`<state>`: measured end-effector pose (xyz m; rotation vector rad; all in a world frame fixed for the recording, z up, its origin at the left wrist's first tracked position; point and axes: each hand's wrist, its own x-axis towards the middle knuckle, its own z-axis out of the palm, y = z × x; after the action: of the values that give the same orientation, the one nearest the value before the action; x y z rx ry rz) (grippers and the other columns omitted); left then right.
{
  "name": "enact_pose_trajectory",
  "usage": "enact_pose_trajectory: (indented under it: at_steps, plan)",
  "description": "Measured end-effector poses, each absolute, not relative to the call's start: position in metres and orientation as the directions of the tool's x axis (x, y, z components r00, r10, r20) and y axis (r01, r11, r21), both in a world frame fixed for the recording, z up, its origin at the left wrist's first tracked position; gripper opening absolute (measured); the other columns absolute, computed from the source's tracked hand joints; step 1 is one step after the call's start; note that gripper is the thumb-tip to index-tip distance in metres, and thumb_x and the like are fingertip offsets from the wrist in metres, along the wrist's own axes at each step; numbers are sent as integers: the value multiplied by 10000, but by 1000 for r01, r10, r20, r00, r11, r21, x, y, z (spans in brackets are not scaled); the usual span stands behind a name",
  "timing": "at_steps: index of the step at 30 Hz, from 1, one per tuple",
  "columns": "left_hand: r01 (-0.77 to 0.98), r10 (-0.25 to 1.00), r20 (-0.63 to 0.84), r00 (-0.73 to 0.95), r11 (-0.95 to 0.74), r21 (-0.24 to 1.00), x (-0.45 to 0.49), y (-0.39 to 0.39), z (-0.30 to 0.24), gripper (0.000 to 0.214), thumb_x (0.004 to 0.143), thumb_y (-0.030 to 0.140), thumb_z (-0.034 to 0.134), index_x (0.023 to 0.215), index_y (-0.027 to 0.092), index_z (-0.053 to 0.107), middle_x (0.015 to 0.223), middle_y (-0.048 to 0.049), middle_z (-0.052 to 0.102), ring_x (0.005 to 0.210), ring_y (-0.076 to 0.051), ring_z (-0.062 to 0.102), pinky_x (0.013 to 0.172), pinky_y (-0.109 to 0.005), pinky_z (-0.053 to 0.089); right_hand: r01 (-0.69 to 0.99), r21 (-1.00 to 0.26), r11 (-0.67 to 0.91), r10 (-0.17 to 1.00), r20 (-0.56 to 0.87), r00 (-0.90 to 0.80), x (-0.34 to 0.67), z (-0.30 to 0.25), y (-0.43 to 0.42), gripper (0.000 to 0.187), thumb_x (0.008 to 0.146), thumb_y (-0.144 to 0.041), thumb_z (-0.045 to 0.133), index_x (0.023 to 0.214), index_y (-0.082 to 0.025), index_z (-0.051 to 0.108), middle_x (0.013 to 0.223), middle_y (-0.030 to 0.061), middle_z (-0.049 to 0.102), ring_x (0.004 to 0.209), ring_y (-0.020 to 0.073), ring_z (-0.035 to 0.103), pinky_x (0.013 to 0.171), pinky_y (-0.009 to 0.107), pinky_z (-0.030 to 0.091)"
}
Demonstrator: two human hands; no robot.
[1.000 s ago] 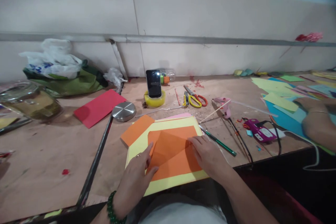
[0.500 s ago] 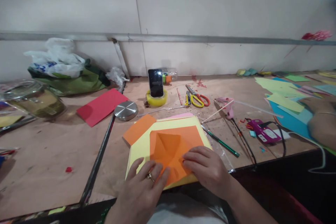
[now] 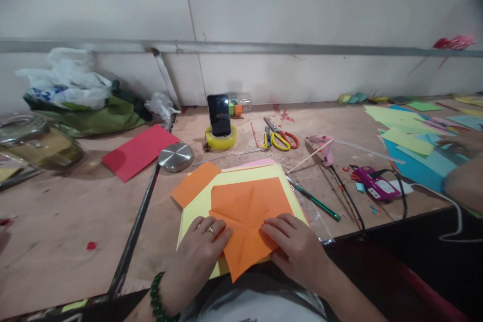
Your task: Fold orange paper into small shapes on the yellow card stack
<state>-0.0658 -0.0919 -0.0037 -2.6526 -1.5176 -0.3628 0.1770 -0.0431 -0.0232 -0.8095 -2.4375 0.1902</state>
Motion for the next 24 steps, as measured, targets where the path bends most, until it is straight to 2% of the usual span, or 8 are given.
enact_pose_trajectory:
  at_steps: [3,6,9,12,15,18,22,24]
  plan:
    - [857,841,255,477,-509,78,-66,-87,-2,324,787,-7,533,1033,175,639,1038,-65,680,920,-223,571,842,-375,428,488,-282,826,563,472,-679,176,-22,-43,326,727,7,462,938,-174,633,893,73,701,743,206,572,629,326,530]
    - [873,866,231,444,-476,107,-66,-83,1,365,761,-46,483,1006,170,645,1042,-69,686,928,-229,578,853,-388,434,432,-336,837,548,508,-665,177,-21,-40,343,785,36,413,963,-173,618,903,65,707,761,190,585,653,302,535]
    - [894,910,164,380,-407,188,-66,-81,5,363,733,-58,443,913,183,646,953,-51,683,853,-222,582,793,-373,458,428,-426,797,602,498,-625,180,-23,-38,285,866,-5,413,986,-186,597,855,55,702,755,183,604,642,284,536]
    - [919,957,118,265,-287,270,-65,-80,4,262,821,27,428,857,192,628,834,-40,666,773,-217,586,710,-354,475,518,-462,720,694,462,-552,182,-27,-38,223,924,-116,448,1103,-188,560,851,66,687,747,191,636,628,286,547]
    - [924,968,164,189,-232,303,-66,-77,-2,259,898,136,438,1088,191,605,903,-56,687,803,-221,616,713,-350,494,579,-455,677,734,470,-489,183,-31,-39,342,932,-170,446,1274,-165,457,913,92,685,775,199,662,670,298,562]
    - [960,961,211,177,-216,180,-67,-77,-8,422,898,145,449,1319,165,483,991,-99,677,879,-251,621,758,-386,503,614,-426,664,742,474,-474,184,-33,-38,419,918,-154,423,1337,-139,398,788,57,662,663,181,645,600,275,547]
    - [959,907,315,282,-273,-73,-63,-85,-7,489,845,34,431,1293,200,537,1177,-171,607,1041,-299,576,855,-452,470,687,-286,668,718,491,-494,181,-31,-38,410,884,-114,401,1286,-125,484,815,89,649,697,205,621,576,297,539]
    - [929,880,298,369,-353,-109,-56,-91,-4,457,862,64,456,1264,252,567,1199,-154,601,1074,-292,566,893,-462,449,679,-201,706,665,518,-538,178,-27,-38,370,885,-89,388,1204,-140,568,930,128,653,810,226,615,664,336,560]
